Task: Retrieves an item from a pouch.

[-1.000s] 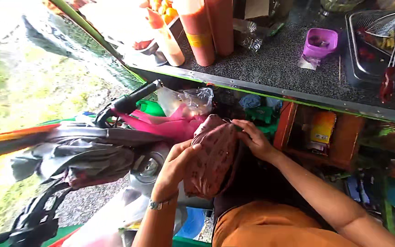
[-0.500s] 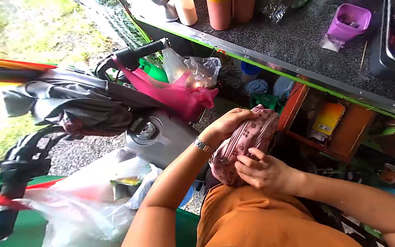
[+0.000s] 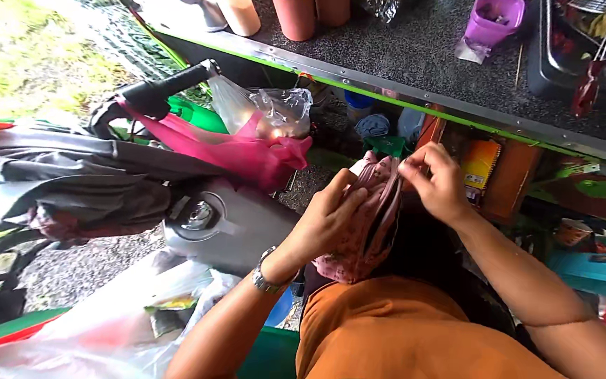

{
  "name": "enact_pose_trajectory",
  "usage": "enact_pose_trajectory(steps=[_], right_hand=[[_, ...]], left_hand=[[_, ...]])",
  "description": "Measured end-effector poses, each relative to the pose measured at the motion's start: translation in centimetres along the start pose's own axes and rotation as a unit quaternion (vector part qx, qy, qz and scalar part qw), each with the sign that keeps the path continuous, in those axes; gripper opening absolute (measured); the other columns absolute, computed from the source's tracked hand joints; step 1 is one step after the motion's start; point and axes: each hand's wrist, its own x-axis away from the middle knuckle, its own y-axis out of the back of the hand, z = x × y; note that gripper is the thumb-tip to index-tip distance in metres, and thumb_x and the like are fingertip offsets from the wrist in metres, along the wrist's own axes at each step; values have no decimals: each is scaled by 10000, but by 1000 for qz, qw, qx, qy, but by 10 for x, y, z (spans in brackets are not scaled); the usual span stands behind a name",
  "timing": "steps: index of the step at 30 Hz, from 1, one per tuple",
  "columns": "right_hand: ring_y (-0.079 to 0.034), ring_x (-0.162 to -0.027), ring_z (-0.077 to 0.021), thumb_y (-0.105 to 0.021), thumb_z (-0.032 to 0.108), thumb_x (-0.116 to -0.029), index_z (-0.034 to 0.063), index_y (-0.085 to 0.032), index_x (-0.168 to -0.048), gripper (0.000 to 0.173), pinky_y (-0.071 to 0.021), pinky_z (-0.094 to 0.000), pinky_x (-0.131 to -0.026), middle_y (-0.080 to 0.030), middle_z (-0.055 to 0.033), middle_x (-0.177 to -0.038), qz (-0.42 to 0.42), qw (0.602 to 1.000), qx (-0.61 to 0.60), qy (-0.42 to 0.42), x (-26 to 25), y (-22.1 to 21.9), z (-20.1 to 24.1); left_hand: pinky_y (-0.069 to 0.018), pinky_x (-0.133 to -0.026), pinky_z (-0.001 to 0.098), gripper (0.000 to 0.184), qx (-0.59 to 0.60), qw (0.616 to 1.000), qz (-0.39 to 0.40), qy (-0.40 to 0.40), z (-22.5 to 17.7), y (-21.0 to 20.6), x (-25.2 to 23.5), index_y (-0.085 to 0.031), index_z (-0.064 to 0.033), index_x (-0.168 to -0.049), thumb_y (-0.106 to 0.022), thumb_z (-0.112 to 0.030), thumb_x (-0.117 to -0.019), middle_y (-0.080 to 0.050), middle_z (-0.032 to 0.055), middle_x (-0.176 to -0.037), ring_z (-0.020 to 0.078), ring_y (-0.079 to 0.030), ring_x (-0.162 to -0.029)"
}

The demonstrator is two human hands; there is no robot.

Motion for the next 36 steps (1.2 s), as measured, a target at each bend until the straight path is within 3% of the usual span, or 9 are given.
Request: enact_pose_trajectory(steps=[4, 8, 15, 18, 21, 24, 30, 33, 36], right_hand=[[-623, -935, -242, -657, 150, -967, -56, -655, -1009, 210, -519, -378, -832, -638, -192, -1028, -25, 996, 6, -90, 5, -11, -52], [-563, -1300, -287, -422, 339, -1105, 36, -678, -1044, 401, -400, -460, -1152, -687, -146, -1177, 57, 978, 20, 200, 39, -1, -23], [-689, -830, -293, -377, 324, -1123, 34, -626, -779, 514, -539, -440, -968, -643, -118, -741, 290, 903, -19, 316, 88, 20, 8], [-670, -779, -290, -402, 254, -1104, 38, -613, -765, 454, -541, -428, -925, -627, -108, -719, 323, 893, -12, 312, 89, 25, 16], [-580, -611, -247, -424, 231, -1082, 49, -613, -729, 440, -476, -373, -622, -574, -85, -648, 325, 904, 27, 278, 83, 20, 24], [-664, -620, -252, -512, 120, -1008, 42, -728, -973, 232, -514, -374, -483, -684, -116, -825, 379, 896, 114, 203, 65, 5, 40], [-692, -762, -245, -601, 179, -1002, 90, -742, -858, 220, -554, -437, -628, -687, -90, -797, 500, 855, 133, 36, 43, -39, 52], [-681, -717, -195, -650, 176, -910, 52, -712, -816, 168, -552, -376, -627, -684, -97, -749, 347, 936, 60, 21, 48, -45, 50], [-689, -839, -200, -655, 180, -951, 71, -738, -924, 140, -555, -385, -726, -700, -93, -853, 360, 926, 102, 44, 39, -45, 46]], left_hand=[[-450, -476, 169, 164, -3, 999, 28, -30, -8, 11, 4, -611, -113, -1079, -596, -270, -1034, -585, -53, -665, 11, -526, -521], [-449, -449, 157, 307, -120, 993, 15, -1, -13, 30, 7, -605, -158, -942, -825, -307, -788, -595, -87, -656, -13, -555, -528], [-318, -460, 260, 123, -351, 922, -138, -85, -9, 16, 19, -547, -78, -834, -611, -159, -900, -469, -14, -577, 78, -443, -483], [-306, -471, 243, 127, -348, 917, -163, -106, -3, 11, 20, -525, -54, -839, -601, -123, -913, -470, 14, -591, 80, -435, -496], [-315, -479, 212, 124, -325, 925, -158, -120, -3, 7, 21, -524, -52, -829, -619, -112, -881, -477, 10, -594, 57, -438, -506], [-312, -472, 196, 128, -304, 930, -138, -151, -6, 1, 19, -533, -53, -789, -633, -111, -843, -470, 2, -578, 44, -429, -497], [-296, -458, 195, 133, -290, 936, -99, -172, -8, -6, 13, -536, -75, -756, -642, -122, -822, -451, -21, -563, 38, -416, -486], [-297, -460, 190, 127, -286, 939, -92, -165, -8, -6, 13, -541, -80, -757, -638, -126, -825, -452, -28, -564, 30, -417, -489], [-301, -462, 184, 124, -281, 942, -93, -160, -4, -5, 12, -547, -72, -768, -640, -124, -830, -458, -24, -566, 27, -423, -489]])
